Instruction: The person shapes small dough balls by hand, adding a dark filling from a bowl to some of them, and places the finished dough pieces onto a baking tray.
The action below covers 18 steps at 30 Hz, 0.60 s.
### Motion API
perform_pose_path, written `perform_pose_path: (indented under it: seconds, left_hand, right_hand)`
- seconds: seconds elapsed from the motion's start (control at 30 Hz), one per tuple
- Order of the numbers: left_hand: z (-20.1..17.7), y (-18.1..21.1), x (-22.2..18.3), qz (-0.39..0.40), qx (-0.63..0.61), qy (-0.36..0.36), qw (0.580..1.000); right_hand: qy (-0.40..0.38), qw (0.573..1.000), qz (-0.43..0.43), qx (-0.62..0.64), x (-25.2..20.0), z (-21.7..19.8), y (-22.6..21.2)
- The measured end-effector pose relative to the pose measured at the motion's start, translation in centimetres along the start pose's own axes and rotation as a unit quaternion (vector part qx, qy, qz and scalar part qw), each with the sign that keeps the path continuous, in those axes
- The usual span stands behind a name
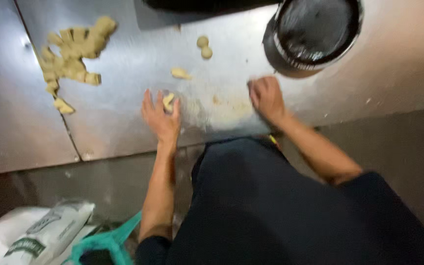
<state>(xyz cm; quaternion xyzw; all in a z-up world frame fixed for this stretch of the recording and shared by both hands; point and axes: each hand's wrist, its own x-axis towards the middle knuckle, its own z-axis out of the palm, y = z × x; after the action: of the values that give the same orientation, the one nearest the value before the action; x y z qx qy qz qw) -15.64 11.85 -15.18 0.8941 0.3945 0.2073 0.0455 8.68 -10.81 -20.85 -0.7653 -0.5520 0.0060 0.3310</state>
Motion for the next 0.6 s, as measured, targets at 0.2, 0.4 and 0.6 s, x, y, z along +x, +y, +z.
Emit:
perform_pose_path:
  seconds: [0.2, 0.4, 0.6]
  left_hand:
    - [6.1, 5.8, 4.2, 0.147, -0.208, -0.177, 0.951]
    - [9.1, 7.3, 8.6, 0.044, -0.14, -0.274, 0.951]
    - [7.2, 5.7, 7.7, 0.041, -0.297, -0.152, 0.942]
  right_hand:
    - [-0.03, 0.996, -0.061, 0.064, 3.1, 3.9, -2.7]
    - [0.062, 0.997, 0.001, 0.046, -1.3, 1.1, -3.7]
    - [0.049, 0.997, 0.06, 0.011, 0.9, 3.8, -0.4]
